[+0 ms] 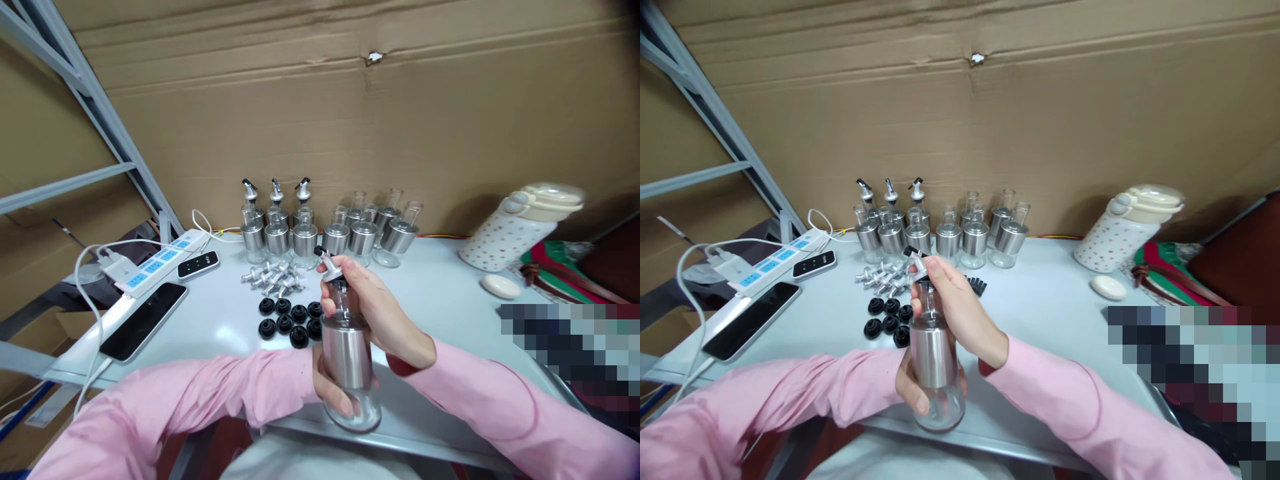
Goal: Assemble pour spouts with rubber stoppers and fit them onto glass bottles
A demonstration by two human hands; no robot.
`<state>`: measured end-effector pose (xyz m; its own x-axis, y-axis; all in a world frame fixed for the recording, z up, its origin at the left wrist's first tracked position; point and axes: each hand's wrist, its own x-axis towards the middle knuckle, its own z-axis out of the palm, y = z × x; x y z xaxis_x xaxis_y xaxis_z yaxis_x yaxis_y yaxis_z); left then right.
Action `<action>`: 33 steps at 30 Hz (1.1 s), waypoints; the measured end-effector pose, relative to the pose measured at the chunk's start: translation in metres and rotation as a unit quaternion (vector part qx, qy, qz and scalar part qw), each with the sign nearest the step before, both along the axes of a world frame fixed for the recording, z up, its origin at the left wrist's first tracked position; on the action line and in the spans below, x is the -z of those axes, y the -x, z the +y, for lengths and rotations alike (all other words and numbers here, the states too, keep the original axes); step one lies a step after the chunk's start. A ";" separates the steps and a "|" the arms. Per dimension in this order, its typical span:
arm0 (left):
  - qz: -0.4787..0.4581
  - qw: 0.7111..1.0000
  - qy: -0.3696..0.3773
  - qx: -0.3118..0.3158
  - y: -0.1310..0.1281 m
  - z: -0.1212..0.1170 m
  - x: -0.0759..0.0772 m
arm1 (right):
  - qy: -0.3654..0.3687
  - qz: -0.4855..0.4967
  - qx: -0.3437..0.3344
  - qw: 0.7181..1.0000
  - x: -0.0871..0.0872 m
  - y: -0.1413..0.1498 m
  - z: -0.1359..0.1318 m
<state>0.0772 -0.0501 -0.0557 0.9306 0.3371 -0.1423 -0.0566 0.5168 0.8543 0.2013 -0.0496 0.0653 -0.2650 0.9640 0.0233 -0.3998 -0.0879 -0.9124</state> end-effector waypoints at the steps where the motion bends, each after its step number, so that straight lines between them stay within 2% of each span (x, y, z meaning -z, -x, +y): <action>1: 0.008 1.000 -0.008 -0.001 0.001 -0.001 -0.005 | 0.009 -0.001 0.004 1.000 -0.001 -0.001 0.000; 5: 0.023 0.999 -0.002 -0.026 0.007 -0.004 -0.020 | 0.022 0.014 0.029 0.999 -0.003 -0.006 0.002; 9: 0.027 0.998 0.055 -0.008 0.009 -0.001 -0.024 | 0.007 0.023 0.053 0.998 -0.005 -0.012 0.008; 14: 0.026 0.996 0.091 0.010 0.007 0.003 -0.021 | -0.108 0.042 0.145 0.983 -0.021 -0.028 0.015; 16: 0.030 0.995 0.094 0.009 0.007 0.003 -0.021 | -0.156 -0.006 0.162 0.974 -0.030 -0.037 0.015; 18: 0.034 0.994 0.101 0.012 0.007 0.003 -0.023 | -0.185 -0.110 0.136 0.967 -0.036 -0.044 0.014; 20: 0.035 0.994 0.106 0.014 0.008 0.003 -0.026 | -0.195 -0.224 0.069 0.952 -0.036 -0.049 0.014; 23: 0.036 0.993 0.115 0.010 0.008 0.002 -0.029 | -0.214 -0.350 -0.044 0.911 -0.029 -0.051 0.014; 26: 0.027 0.992 0.119 -0.008 0.007 0.000 -0.030 | -0.258 -0.409 -0.074 0.872 -0.020 -0.050 0.015; 28: 0.000 0.993 0.108 -0.037 0.006 -0.003 -0.029 | -0.278 -0.401 -0.060 0.871 -0.021 -0.049 0.014; 30: -0.036 0.992 0.100 -0.071 0.004 -0.007 -0.028 | -0.300 -0.374 -0.015 0.877 -0.028 -0.051 0.015; 31: -0.049 0.991 0.098 -0.082 0.004 -0.009 -0.027 | -0.316 -0.366 0.025 0.875 -0.032 -0.052 0.017; 33: -0.057 0.990 0.094 -0.082 0.003 -0.011 -0.025 | -0.353 -0.369 0.122 0.851 -0.041 -0.056 0.026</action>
